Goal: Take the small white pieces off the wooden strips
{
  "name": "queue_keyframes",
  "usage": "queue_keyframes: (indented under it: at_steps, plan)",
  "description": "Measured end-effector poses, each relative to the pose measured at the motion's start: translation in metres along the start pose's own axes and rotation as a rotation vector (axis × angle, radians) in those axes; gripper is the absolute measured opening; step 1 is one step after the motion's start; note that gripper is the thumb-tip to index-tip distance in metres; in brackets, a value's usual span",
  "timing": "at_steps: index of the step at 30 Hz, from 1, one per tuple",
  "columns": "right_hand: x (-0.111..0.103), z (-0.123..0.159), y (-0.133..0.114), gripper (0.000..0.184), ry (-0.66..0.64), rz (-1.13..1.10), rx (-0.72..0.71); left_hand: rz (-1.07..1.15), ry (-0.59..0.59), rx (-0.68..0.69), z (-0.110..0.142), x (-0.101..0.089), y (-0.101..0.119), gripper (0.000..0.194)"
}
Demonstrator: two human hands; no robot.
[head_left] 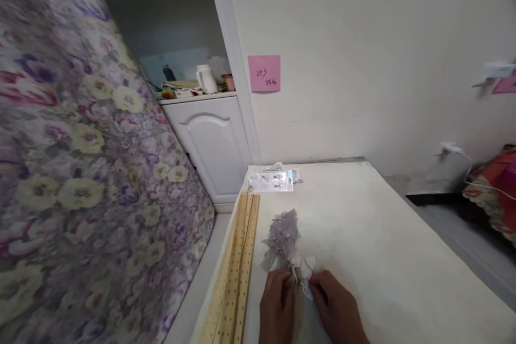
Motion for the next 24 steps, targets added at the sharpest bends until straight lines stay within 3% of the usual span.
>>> queue_keyframes:
  at_steps: [8,14,17,20,24]
  plan:
    - [-0.001,-0.002,0.018,0.021,0.027,-0.22,0.057,0.021,0.074,0.049,0.0,-0.008,0.001,0.018]
    - [-0.006,-0.007,0.017,0.023,0.04,-0.341,0.062,-0.018,0.087,0.038,0.0,-0.01,0.002,0.02]
    - [-0.006,-0.007,0.016,0.025,0.02,-0.386,0.066,-0.107,0.151,0.038,0.004,-0.015,-0.002,0.02]
    - [-0.009,-0.005,0.018,0.026,0.024,-0.396,0.07,-0.246,0.216,0.028,0.013,-0.019,-0.009,0.037]
    - [-0.012,-0.003,0.018,0.027,0.031,-0.41,0.057,-0.384,0.203,-0.031,0.023,-0.014,-0.018,0.052]
Point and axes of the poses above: each hand's wrist, its own z-axis away from the middle knuckle, its own x-axis out of the palm, y = z × x, the point moved 9 cm from there along -z, towards the middle knuckle, and after that the axes turned 4 degrees about -y, right-handed, at the moved point
